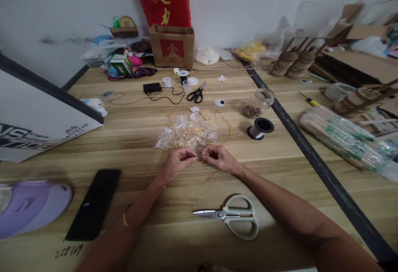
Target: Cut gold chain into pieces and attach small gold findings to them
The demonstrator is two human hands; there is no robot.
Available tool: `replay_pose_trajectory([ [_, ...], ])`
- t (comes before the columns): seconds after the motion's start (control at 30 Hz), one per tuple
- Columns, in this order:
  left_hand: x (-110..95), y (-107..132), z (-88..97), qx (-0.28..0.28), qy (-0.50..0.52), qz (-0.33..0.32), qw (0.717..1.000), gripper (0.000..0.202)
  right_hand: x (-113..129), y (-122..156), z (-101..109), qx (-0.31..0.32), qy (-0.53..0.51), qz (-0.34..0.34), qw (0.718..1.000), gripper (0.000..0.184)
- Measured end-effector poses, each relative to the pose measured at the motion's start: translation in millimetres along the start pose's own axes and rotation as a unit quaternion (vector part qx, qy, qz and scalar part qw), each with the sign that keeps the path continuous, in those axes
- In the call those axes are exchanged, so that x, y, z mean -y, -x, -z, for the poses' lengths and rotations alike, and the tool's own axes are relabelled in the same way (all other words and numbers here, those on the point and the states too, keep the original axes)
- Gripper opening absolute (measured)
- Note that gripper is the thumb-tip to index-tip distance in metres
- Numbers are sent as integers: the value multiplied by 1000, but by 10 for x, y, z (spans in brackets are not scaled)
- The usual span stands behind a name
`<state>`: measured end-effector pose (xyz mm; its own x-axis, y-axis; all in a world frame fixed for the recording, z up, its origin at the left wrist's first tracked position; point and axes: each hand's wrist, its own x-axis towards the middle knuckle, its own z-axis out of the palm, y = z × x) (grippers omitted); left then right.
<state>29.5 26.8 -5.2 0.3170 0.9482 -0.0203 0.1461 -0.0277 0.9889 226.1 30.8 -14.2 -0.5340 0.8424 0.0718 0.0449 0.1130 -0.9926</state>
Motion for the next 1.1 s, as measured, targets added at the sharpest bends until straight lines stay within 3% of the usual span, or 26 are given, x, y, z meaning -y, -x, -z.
replay_pose_trajectory([
  [1.1, -13, 7, -4, -6, 2, 5, 1000, 17, 0, -8, -1, -1, 5, 1, 1000, 26],
])
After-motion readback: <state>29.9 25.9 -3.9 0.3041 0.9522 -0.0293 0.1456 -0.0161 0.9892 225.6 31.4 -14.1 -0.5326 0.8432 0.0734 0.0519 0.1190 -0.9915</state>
